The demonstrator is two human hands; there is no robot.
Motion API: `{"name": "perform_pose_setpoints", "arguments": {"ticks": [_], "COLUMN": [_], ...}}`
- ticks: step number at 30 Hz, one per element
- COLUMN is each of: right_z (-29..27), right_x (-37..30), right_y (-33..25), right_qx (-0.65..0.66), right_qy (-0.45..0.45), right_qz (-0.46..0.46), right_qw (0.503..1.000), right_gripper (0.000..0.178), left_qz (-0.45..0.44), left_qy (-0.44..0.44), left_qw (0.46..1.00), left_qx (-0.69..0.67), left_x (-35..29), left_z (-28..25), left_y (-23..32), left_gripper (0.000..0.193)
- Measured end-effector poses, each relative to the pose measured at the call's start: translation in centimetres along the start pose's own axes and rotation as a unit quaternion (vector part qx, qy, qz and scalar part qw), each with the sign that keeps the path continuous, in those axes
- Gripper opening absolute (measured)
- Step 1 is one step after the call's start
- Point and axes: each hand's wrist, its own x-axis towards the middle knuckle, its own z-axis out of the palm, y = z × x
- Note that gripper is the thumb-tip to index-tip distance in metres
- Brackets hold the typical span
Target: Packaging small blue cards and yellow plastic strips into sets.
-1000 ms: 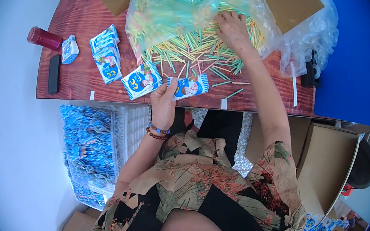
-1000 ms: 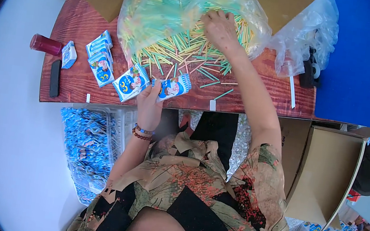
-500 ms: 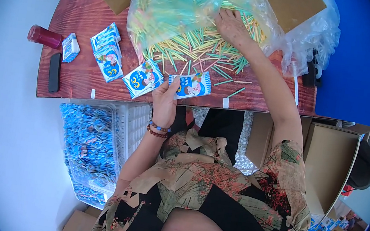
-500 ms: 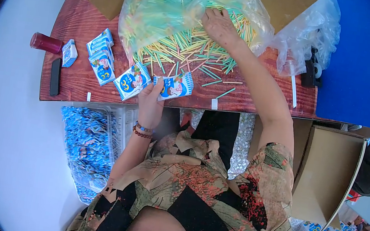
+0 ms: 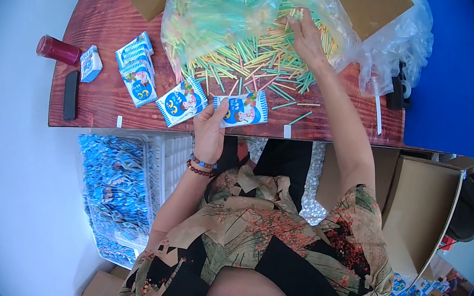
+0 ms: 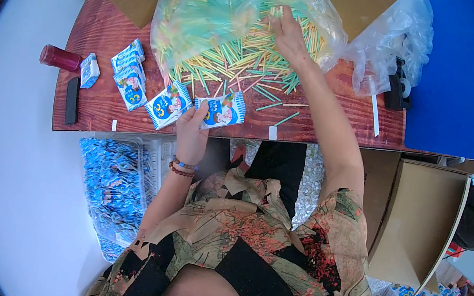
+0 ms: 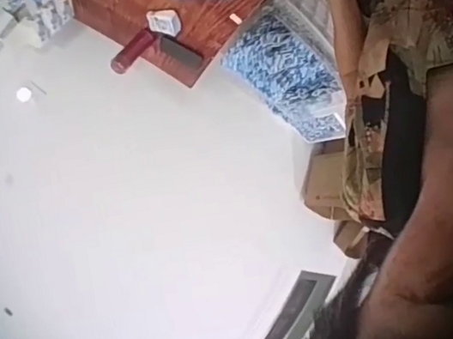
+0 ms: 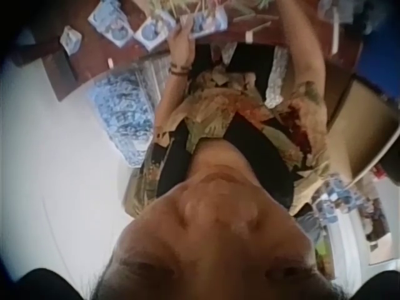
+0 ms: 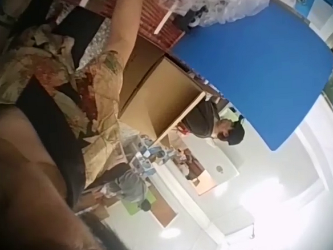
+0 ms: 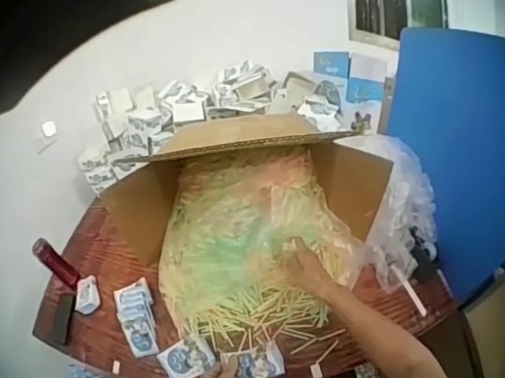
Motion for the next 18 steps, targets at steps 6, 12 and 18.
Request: {"name": "perform_pose_setpoints", "arguments": {"ticks": [6, 12, 18], "right_z": [2.6, 5.2, 5.9], "right_x": [-2.4, -6.0, -6.6], "right_y": [1.3, -0.4, 1.0], "right_qx": [0.234, 0.207, -0.099], "right_qy": [0.037, -0.048, -0.024], "right_qz": [0.100, 0.056, -0.108], "right_qw": [0.967, 0.976, 0.989], "right_gripper": [0.027, 0.021, 0.014], "left_qz": [-0.007, -0.013, -0.010], "left_qy": [-0.007, -0.012, -0.014], "left_qw": [1.000, 1.000, 1.000], "left_qx": [-0.015, -0.023, -0.011], "left_x": [0.0, 0.0, 0.3], "left_z": [0.3, 0.0, -0.1], "left_y": [0.2, 0.2, -0.1], "left_gripper": [0.013, 0.013, 0.014]}}
